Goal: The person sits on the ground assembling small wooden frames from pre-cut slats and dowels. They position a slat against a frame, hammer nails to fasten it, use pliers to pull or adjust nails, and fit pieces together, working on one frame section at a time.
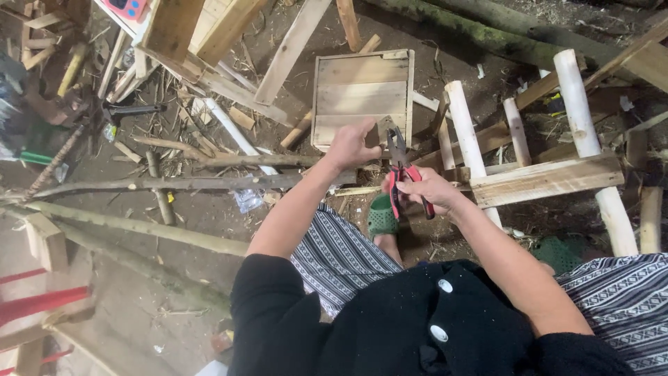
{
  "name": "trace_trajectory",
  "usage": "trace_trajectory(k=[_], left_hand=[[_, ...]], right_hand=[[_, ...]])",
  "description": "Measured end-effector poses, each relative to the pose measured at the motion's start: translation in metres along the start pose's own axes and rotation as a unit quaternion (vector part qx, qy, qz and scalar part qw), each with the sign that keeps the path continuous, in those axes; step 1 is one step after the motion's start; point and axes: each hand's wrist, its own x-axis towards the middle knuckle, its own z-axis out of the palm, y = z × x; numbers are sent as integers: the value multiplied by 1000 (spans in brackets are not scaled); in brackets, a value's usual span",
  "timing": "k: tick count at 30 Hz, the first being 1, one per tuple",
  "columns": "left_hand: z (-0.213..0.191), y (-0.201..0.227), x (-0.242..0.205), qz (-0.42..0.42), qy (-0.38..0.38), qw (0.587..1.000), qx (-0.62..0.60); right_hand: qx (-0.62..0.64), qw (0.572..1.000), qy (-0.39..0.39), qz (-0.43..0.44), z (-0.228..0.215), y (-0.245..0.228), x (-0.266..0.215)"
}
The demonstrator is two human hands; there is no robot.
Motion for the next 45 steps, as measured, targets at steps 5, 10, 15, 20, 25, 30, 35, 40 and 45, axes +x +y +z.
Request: trace_trajectory(k=[5, 10, 15, 20, 25, 30, 35, 40, 45], left_hand=[[-9, 13, -5, 3, -1, 1000, 10], [-3, 6, -4, 21, -20, 999, 18], [-13, 9, -8, 35, -18, 999, -26], [-5, 1, -3, 42, -15, 997, -69], [-12, 9, 1, 9, -3, 998, 63], [-4, -35, 11, -87, -49, 984, 148], [-74, -22, 1, -179, -5, 973, 145], [-87, -57, -11, -241, 26, 968, 62], [-94, -43, -24, -243, 29, 968, 55]], right_hand=[[108, 993, -46, 26, -7, 26, 13], [168, 981, -74, 61, -13, 39, 16], [201, 968, -124, 82, -8, 19, 0], [255, 946, -182, 79, -12, 18, 2], [-123, 991, 57, 16, -2, -1, 11], [-368, 924, 100, 12, -3, 18, 18], [-76, 996, 5, 49, -8, -11, 58], [108, 985, -11, 133, -3, -19, 110], [122, 982, -5, 144, -36, 33, 169]])
